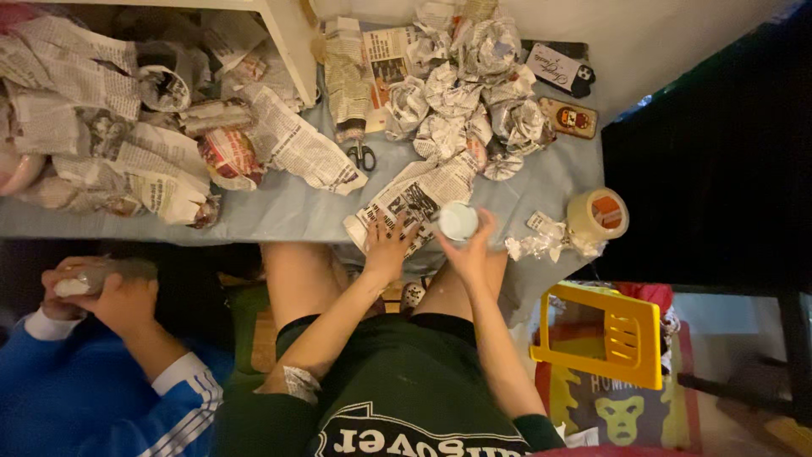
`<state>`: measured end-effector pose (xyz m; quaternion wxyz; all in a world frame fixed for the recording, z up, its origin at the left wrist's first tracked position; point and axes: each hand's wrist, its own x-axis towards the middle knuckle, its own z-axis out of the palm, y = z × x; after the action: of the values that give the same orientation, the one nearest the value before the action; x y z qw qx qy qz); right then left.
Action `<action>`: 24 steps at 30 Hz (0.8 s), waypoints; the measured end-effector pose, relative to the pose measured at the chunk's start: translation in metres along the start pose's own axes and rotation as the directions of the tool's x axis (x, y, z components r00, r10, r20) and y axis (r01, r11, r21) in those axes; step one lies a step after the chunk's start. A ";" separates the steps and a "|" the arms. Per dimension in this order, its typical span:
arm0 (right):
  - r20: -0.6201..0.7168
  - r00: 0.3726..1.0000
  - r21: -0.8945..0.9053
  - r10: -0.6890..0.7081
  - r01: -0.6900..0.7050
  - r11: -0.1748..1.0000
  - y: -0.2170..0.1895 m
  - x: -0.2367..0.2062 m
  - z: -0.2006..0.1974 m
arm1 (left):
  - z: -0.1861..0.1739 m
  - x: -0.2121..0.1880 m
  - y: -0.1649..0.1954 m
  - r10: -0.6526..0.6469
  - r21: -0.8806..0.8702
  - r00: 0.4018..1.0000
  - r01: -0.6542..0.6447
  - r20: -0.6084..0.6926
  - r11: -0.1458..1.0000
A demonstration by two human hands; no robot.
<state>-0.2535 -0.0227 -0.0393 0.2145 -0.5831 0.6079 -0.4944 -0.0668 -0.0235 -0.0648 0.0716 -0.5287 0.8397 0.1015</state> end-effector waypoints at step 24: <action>0.222 0.958 -0.140 -0.181 0.215 0.967 -0.015 0.017 0.071 | 0.038 -0.043 -0.053 -0.007 -0.139 0.885 -0.066 -0.466 0.988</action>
<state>-0.1909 -0.0606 -0.0513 0.1779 -0.7052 0.5588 -0.3986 0.0004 0.0012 -0.0968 -0.1735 -0.5284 0.8303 0.0363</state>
